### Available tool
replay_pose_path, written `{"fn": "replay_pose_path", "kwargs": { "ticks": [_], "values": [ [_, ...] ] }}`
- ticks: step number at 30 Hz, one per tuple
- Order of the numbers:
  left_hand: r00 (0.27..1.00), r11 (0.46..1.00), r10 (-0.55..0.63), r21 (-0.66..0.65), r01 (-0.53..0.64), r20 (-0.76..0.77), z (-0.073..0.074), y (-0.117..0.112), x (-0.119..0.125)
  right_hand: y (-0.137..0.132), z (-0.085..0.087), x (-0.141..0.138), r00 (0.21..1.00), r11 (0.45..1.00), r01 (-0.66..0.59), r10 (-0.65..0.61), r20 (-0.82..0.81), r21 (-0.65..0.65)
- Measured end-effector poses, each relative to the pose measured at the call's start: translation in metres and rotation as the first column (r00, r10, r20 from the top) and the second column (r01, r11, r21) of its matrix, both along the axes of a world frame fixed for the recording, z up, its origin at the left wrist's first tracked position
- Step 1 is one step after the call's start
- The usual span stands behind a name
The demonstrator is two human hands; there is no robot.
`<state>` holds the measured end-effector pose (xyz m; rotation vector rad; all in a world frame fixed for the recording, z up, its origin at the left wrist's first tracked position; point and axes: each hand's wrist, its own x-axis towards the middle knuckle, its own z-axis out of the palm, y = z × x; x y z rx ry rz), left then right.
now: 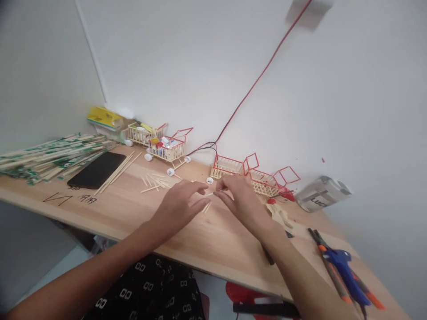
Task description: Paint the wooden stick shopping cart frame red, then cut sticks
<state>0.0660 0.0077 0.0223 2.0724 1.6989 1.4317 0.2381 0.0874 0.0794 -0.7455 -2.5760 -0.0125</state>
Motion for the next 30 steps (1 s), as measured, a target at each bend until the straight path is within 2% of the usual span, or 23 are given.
{"fn": "replay_pose_path", "kwargs": {
  "ticks": [4,7,13,17,20,22,24,26,28,29,30],
  "values": [
    [0.994,0.997,-0.003,-0.078,-0.006,-0.105,-0.004,0.002,0.014,-0.010,-0.015,-0.001,0.999,1.000,0.001,-0.001,-0.037,-0.018],
    [0.993,0.994,-0.005,-0.112,-0.008,-0.117,-0.007,0.004,0.016,-0.010,-0.024,0.002,0.997,0.999,0.028,-0.030,-0.068,-0.033],
    [0.999,0.986,0.026,-0.166,-0.030,-0.027,-0.008,0.002,0.019,-0.009,-0.039,0.006,0.993,0.999,0.022,-0.027,-0.116,-0.044],
    [0.996,0.983,0.037,-0.182,-0.021,0.083,-0.007,0.000,0.020,-0.017,-0.035,0.007,0.993,1.000,0.027,-0.026,-0.116,0.010],
    [0.981,0.978,0.046,-0.209,-0.007,0.186,-0.006,0.000,0.017,-0.016,-0.030,0.024,0.978,0.988,0.116,-0.097,-0.186,0.097],
    [0.967,0.973,0.047,-0.231,0.013,0.251,-0.006,-0.001,0.013,-0.007,-0.034,0.050,0.945,0.959,0.261,-0.232,-0.231,0.106],
    [0.947,0.967,0.042,-0.253,0.042,0.318,-0.007,-0.003,0.007,0.006,-0.045,0.084,0.888,0.897,0.437,-0.418,-0.192,0.069],
    [0.924,0.957,0.033,-0.278,0.080,0.380,-0.009,-0.004,0.002,0.017,-0.062,0.120,0.831,0.832,0.555,-0.555,-0.046,-0.007],
    [0.902,0.945,0.027,-0.305,0.118,0.431,-0.014,-0.004,-0.002,0.023,-0.079,0.149,0.739,0.738,0.672,-0.661,0.131,-0.063],
    [0.891,0.939,0.024,-0.316,0.136,0.453,-0.017,-0.003,-0.003,0.024,-0.087,0.158,0.700,0.699,0.709,-0.679,0.222,-0.098],
    [0.882,0.934,0.022,-0.325,0.150,0.471,-0.020,-0.002,-0.004,0.024,-0.092,0.164,0.687,0.681,0.719,-0.664,0.295,-0.139]
  ]
}}
